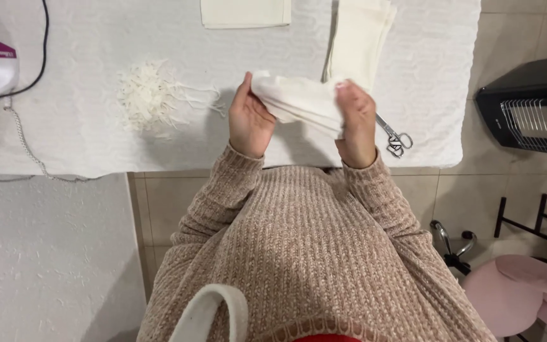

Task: Fold and turn inside out small white fabric pieces, possibly for leather good linings.

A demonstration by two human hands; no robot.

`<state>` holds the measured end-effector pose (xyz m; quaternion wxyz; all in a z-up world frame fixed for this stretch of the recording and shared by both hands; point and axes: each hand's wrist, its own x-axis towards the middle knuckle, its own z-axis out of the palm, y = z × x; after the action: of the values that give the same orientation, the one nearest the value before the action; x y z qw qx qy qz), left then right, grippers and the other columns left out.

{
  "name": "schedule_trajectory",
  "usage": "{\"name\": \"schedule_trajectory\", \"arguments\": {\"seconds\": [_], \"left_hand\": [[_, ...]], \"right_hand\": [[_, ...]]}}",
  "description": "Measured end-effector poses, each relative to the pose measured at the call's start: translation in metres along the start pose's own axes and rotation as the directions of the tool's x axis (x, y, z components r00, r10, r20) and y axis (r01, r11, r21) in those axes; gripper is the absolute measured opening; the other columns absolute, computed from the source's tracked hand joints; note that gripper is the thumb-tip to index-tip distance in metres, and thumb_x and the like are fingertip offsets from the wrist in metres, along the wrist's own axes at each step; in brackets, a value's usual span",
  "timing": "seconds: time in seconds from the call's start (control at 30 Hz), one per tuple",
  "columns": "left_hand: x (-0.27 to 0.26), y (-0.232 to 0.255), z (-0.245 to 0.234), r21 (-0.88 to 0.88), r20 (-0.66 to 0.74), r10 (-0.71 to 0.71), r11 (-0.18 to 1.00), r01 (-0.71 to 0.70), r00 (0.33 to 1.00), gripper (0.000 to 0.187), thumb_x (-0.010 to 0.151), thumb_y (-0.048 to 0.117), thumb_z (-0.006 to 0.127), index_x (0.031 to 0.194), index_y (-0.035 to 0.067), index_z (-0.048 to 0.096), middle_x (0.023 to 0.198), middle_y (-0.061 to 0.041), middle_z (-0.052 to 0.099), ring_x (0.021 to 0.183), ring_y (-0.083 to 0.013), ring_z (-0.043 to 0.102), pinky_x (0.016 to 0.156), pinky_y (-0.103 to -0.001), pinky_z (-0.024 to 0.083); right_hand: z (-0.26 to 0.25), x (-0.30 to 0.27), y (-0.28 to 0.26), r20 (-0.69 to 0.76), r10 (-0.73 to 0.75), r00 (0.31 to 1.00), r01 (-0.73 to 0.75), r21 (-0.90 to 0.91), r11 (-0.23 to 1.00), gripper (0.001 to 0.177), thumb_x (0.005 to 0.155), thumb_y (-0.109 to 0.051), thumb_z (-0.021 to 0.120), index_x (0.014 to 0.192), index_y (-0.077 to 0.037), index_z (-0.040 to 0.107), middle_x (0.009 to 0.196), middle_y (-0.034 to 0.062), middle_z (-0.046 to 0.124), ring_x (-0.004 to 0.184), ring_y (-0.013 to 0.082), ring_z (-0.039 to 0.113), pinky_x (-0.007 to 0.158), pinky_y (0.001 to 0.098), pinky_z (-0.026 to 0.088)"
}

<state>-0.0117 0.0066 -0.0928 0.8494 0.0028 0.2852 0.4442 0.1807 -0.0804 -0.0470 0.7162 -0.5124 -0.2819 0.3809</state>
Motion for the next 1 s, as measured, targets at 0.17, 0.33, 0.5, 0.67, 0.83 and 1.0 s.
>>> {"name": "schedule_trajectory", "arguments": {"seconds": [0.17, 0.33, 0.5, 0.67, 0.83, 1.0], "left_hand": [[-0.034, -0.006, 0.058, 0.02, 0.084, 0.089, 0.996, -0.091, 0.993, 0.031, 0.102, 0.031, 0.059, 0.122, 0.007, 0.062, 0.124, -0.015, 0.069, 0.113, -0.0281, 0.068, 0.094, -0.044, 0.06], [-0.036, -0.022, 0.056, 0.26, 0.344, 0.121, 0.941, -0.218, 0.931, 0.05, 0.103, 0.025, 0.064, 0.14, -0.003, 0.045, 0.133, -0.023, 0.06, 0.119, -0.0326, 0.062, 0.101, -0.047, 0.055], [-0.055, -0.038, 0.06, 0.374, 0.268, -0.194, 0.924, 0.083, 0.944, 0.077, 0.079, 0.003, 0.075, 0.144, 0.0, 0.035, 0.132, -0.015, 0.05, 0.109, -0.0234, 0.059, 0.093, -0.03, 0.056], [-0.054, -0.049, 0.05, 0.208, 0.303, -0.273, 0.954, 0.216, 0.913, 0.066, 0.086, 0.008, 0.07, 0.144, 0.002, 0.038, 0.127, -0.014, 0.054, 0.107, -0.0233, 0.058, 0.089, -0.035, 0.055], [-0.044, -0.048, 0.023, 0.139, 0.279, -0.057, 0.99, 0.018, 0.959, 0.041, 0.086, -0.002, 0.063, 0.126, 0.001, 0.053, 0.113, -0.013, 0.063, 0.098, -0.0246, 0.064, 0.085, -0.034, 0.059], [-0.053, -0.014, 0.066, 0.297, 0.476, 0.169, 0.893, -0.339, 0.863, 0.032, 0.091, -0.012, 0.043, 0.106, 0.0, 0.067, 0.118, -0.002, 0.059, 0.077, -0.0083, 0.053, 0.066, -0.016, 0.048]], "right_hand": [[0.044, 0.004, -0.067, -0.13, -0.329, 0.935, 0.314, -0.127, 0.941, 0.016, 0.106, -0.021, 0.052, 0.109, -0.006, 0.053, 0.075, -0.0004, 0.055, 0.065, 0.0048, 0.048, 0.065, 0.0195, 0.04], [0.041, 0.004, -0.074, -0.026, -0.398, 0.917, 0.385, -0.201, 0.901, 0.023, 0.105, -0.023, 0.05, 0.113, -0.002, 0.048, 0.074, 0.0072, 0.059, 0.062, 0.0091, 0.057, 0.064, 0.0223, 0.049], [0.061, 0.006, -0.08, 0.098, -0.421, 0.901, 0.433, -0.219, 0.875, 0.013, 0.106, -0.015, 0.046, 0.109, -0.003, 0.041, 0.092, 0.01, 0.052, 0.065, 0.0235, 0.061, 0.05, 0.0306, 0.057], [0.088, -0.009, -0.074, 0.084, -0.331, 0.94, 0.331, 0.016, 0.943, 0.014, 0.107, -0.017, 0.044, 0.112, -0.005, 0.038, 0.09, 0.0075, 0.051, 0.064, 0.0188, 0.057, 0.052, 0.0275, 0.053], [0.074, -0.002, -0.091, -0.03, -0.174, 0.984, 0.177, 0.126, 0.976, 0.033, 0.105, -0.036, 0.052, 0.116, -0.005, 0.043, 0.095, 0.0075, 0.052, 0.073, 0.0187, 0.057, 0.059, 0.0293, 0.055], [0.036, 0.003, -0.093, -0.341, -0.135, 0.93, 0.162, 0.053, 0.985, 0.095, 0.092, -0.048, 0.058, 0.153, 0.009, 0.013, 0.15, 0.0306, 0.038, 0.123, 0.0275, 0.061, 0.101, 0.0327, 0.057]]}}
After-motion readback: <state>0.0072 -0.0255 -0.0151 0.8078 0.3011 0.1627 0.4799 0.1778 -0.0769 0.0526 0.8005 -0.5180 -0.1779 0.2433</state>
